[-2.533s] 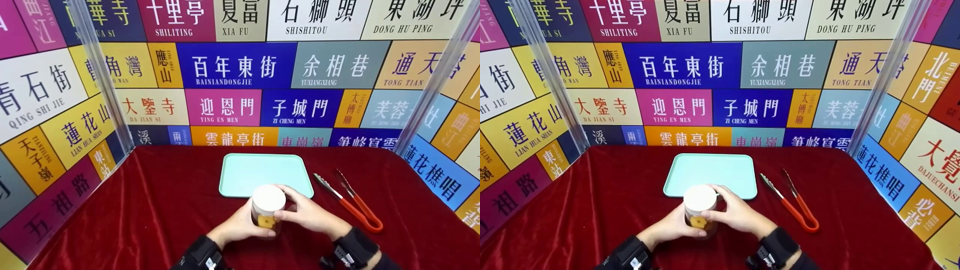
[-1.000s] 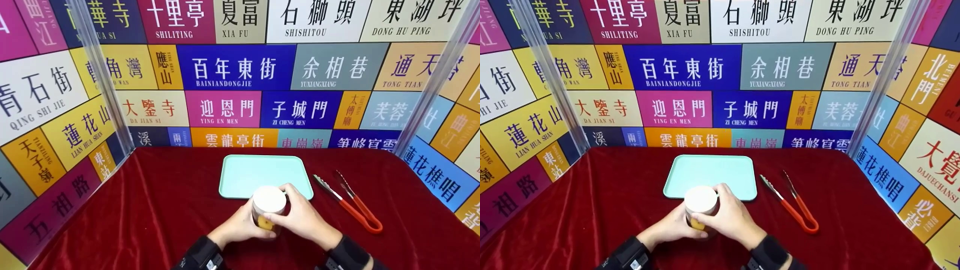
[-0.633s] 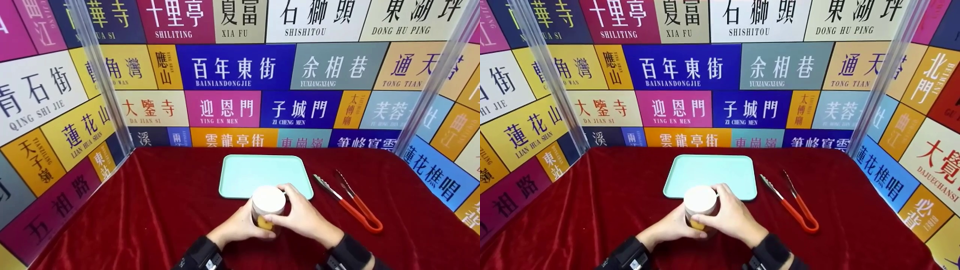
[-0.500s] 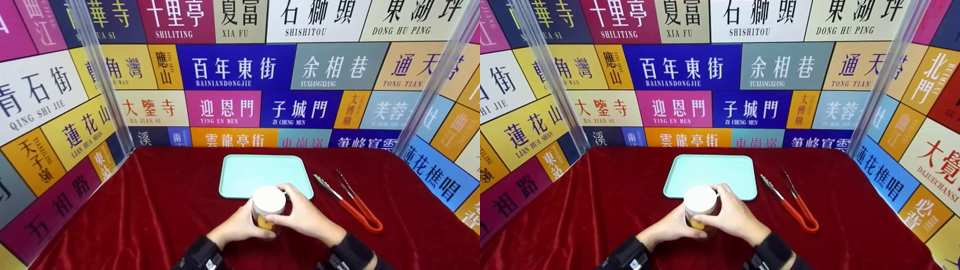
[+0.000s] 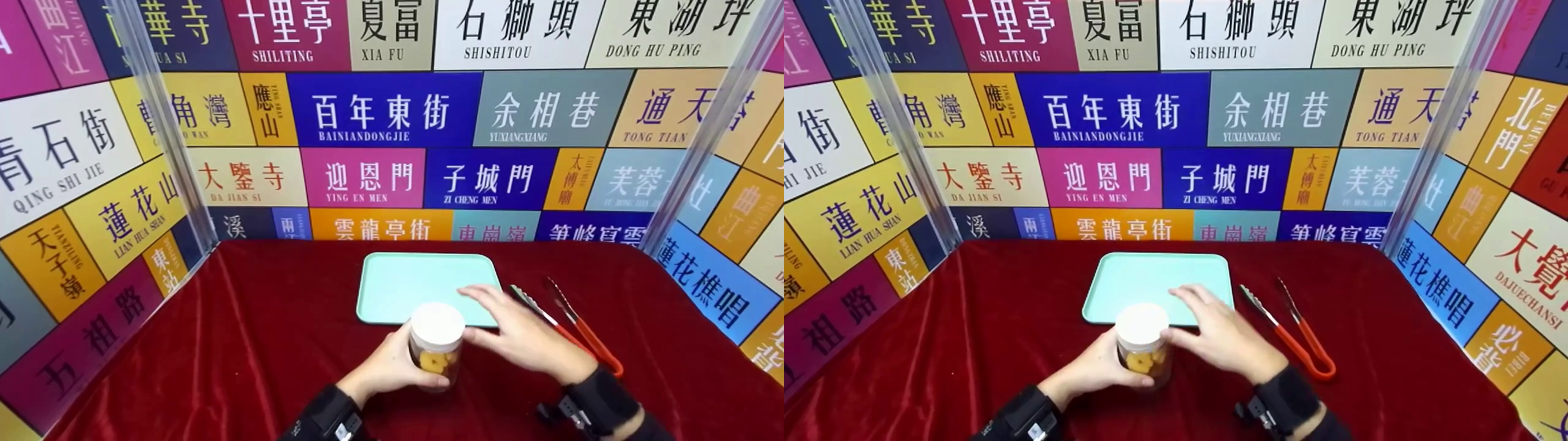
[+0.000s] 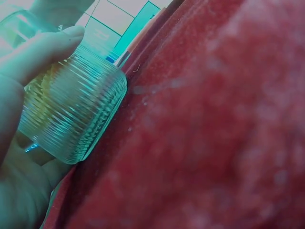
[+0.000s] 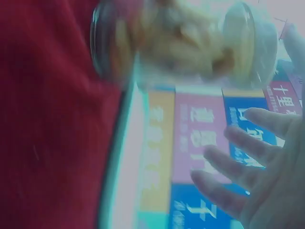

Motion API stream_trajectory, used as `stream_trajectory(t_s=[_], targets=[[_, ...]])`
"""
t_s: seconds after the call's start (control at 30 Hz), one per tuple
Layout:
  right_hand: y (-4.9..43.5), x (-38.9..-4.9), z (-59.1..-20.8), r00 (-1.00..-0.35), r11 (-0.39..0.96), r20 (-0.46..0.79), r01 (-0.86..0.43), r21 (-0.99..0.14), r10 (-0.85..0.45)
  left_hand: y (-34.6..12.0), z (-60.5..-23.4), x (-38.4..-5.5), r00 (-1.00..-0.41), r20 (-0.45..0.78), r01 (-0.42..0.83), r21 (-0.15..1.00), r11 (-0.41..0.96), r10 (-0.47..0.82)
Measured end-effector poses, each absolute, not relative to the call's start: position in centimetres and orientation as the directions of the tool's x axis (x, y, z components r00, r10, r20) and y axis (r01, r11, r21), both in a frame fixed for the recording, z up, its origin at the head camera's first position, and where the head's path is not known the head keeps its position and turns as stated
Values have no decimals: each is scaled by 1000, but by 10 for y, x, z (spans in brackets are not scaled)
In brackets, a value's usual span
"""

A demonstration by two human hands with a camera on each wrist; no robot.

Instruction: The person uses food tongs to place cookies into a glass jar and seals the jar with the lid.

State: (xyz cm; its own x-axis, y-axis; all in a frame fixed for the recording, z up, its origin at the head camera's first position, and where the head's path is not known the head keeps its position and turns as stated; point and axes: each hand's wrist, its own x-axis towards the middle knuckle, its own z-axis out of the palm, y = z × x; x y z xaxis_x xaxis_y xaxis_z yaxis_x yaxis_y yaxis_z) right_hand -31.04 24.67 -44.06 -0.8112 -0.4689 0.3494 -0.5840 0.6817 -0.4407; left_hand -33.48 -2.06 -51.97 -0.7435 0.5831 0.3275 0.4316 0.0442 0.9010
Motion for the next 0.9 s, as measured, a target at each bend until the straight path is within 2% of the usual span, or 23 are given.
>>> stream_trajectory(t_s=[0.13, 0.4, 0.67, 0.9], targets=[[258, -315, -440, -838, 808, 353, -518, -279, -415, -21, -519, -335, -746, 328, 433, 900, 47, 579], [271, -329, -460, -874, 881, 307, -441, -173, -377, -21, -517, -335, -760, 323, 431, 900, 66, 564], [274, -329, -472, -890, 882, 240, -434, -182, -388, -29, -503, -339, -816, 316, 394, 917, 66, 483], [272, -328, -473, -892, 889, 233, -429, -159, -388, -56, -488, -353, -873, 353, 403, 911, 90, 338]])
